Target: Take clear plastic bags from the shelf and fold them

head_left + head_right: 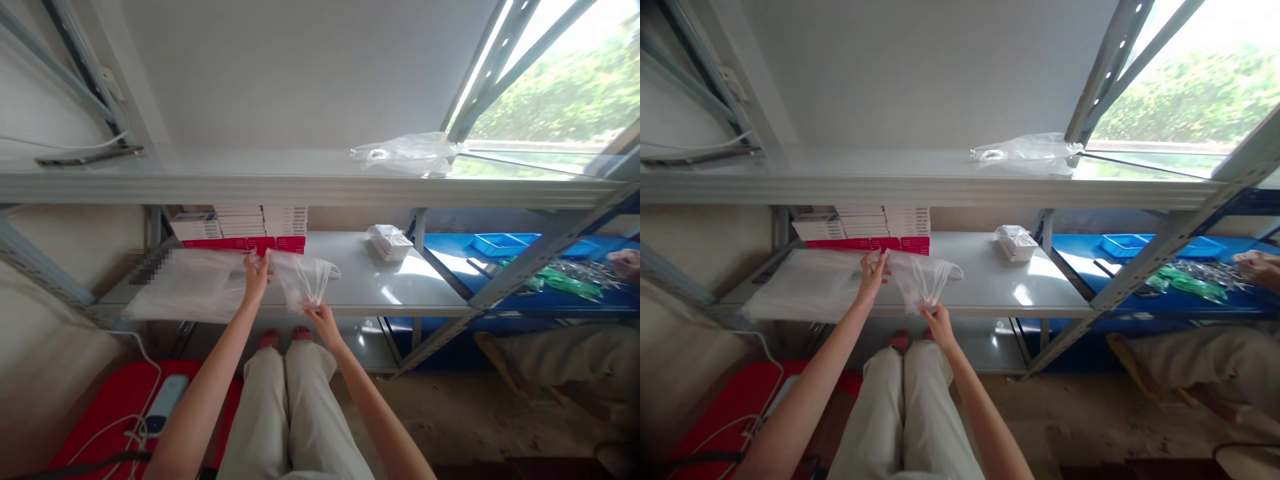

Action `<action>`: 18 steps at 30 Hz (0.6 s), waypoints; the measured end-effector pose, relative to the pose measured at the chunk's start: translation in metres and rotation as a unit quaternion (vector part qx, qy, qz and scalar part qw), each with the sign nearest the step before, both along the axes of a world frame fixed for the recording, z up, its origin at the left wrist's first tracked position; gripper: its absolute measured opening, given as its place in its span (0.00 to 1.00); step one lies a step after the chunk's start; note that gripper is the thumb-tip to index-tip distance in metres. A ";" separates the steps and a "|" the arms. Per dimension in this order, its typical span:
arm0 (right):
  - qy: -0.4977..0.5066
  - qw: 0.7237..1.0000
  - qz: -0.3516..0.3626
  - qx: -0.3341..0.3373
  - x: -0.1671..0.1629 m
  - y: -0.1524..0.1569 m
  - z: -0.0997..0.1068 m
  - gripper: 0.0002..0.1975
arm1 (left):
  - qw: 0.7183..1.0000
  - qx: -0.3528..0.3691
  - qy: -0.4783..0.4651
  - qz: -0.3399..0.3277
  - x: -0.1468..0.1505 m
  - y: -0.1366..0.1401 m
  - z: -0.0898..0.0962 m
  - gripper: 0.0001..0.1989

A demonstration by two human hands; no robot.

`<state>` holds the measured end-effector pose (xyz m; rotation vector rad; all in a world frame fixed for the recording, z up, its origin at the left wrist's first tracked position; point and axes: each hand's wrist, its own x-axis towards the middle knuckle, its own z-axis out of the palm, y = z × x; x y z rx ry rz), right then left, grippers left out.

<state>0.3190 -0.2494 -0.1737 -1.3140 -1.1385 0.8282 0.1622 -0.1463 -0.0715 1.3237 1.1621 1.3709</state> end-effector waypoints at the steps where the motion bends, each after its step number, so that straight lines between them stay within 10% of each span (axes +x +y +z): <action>1: 0.019 1.000 0.009 0.005 0.001 0.003 0.003 0.23 | 0.999 0.032 0.016 0.025 -0.001 -0.015 -0.005 0.26; 7: 0.068 0.997 0.023 -0.018 0.011 -0.003 0.007 0.23 | 0.977 0.095 0.193 -0.006 0.004 -0.094 -0.050 0.13; 18: 0.013 0.995 0.094 0.023 0.023 -0.022 0.017 0.23 | 0.986 0.022 0.064 -0.154 0.014 -0.069 -0.050 0.19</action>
